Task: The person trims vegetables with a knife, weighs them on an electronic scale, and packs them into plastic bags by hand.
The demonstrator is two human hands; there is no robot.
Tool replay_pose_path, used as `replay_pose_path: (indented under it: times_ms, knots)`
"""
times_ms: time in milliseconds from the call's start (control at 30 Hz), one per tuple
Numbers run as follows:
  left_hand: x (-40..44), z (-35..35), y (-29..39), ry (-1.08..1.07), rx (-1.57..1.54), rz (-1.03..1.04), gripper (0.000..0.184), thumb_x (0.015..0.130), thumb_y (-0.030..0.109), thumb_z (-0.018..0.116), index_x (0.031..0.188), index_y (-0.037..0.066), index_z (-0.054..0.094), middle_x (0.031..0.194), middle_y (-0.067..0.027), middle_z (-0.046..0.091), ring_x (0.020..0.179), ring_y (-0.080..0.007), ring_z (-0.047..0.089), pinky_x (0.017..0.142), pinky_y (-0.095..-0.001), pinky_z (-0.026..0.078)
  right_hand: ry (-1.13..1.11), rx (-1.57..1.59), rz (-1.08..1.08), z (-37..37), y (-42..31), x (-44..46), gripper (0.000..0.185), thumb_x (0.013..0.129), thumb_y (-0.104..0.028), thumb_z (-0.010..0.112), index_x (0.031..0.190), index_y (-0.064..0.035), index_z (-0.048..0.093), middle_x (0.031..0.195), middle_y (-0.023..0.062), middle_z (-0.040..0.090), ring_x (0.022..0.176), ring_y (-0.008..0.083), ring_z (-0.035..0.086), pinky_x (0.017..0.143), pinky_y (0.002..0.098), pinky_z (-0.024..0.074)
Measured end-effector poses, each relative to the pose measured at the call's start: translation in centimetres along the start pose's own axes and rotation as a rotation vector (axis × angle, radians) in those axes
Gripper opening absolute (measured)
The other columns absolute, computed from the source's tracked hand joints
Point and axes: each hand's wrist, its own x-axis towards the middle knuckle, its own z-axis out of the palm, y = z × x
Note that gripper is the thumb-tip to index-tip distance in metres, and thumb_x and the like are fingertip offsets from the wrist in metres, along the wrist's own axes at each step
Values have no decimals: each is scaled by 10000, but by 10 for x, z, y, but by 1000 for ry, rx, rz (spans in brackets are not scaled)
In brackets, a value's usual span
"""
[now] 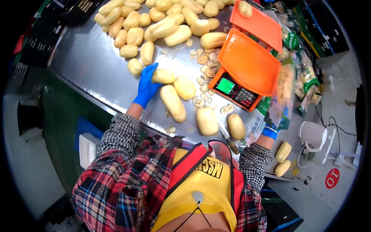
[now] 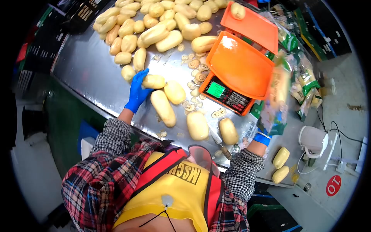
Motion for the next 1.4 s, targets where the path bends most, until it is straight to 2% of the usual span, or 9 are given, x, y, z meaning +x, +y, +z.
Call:
replay_pose_path:
  times_ms: [200,467,700,933,1033,1100,1200,1233,1400]
  knots:
    - [-3,6,-12,-53,-161,-169,681,673,135,812,1279,92,504,1262,-87,536,1184,-233,493,1042,-345,372,181,-138,168,-76,95,-8,346,908,-203,506,1200,-18,527,1102,130,593,959,248,597,827,352,497]
    - [5,4,-13,-124,-217,-204,716,664,129,813,1302,84,490,1276,-110,542,1174,-242,517,1036,-353,389,132,-146,438,-145,204,-14,333,886,-194,540,1169,-17,554,1060,119,605,957,257,591,818,359,489]
    - [21,-2,-7,-245,28,-183,776,679,146,797,1362,66,437,1283,-140,543,1174,-266,527,1009,-356,411,212,115,515,-149,234,-8,342,887,-190,545,1178,-12,549,1065,113,604,957,249,590,826,348,485]
    - [60,6,-18,-284,290,-13,815,686,195,757,1396,54,382,1184,-195,569,1109,-344,541,953,-400,431,274,399,594,-161,237,-27,351,887,-186,550,1188,-7,544,1070,108,603,958,242,590,833,336,481]
    - [90,22,-2,-249,430,91,778,711,167,712,1403,60,373,1239,-207,539,1153,-351,511,986,-422,403,307,549,645,-171,233,-51,355,887,-185,552,1192,-4,541,1072,106,602,959,238,590,836,331,479]
    - [120,55,13,-198,280,209,795,728,218,702,1420,66,343,1321,-212,482,1196,-361,481,1012,-415,385,342,652,678,-177,229,-75,358,887,-184,554,1195,-3,540,1073,104,602,959,236,590,838,327,478]
    - [163,104,71,-298,-65,-175,936,733,477,719,1418,-8,305,1277,-252,506,1177,-356,508,1000,-402,395,386,711,783,-181,218,-125,363,888,-173,557,1206,1,539,1102,95,597,965,227,588,841,321,475]
    - [175,134,60,-232,-145,-190,929,683,532,745,1345,-21,399,1213,-244,553,1111,-351,556,947,-406,435,401,732,835,-183,211,-140,365,889,-163,559,1213,4,539,1130,88,593,972,221,587,840,318,473]
    - [203,190,55,-202,-256,-244,740,628,510,798,1123,12,564,1087,-166,634,995,-285,612,831,-381,491,390,440,951,-182,105,-175,360,879,-134,582,1224,-34,561,1107,40,634,943,145,595,787,254,470]
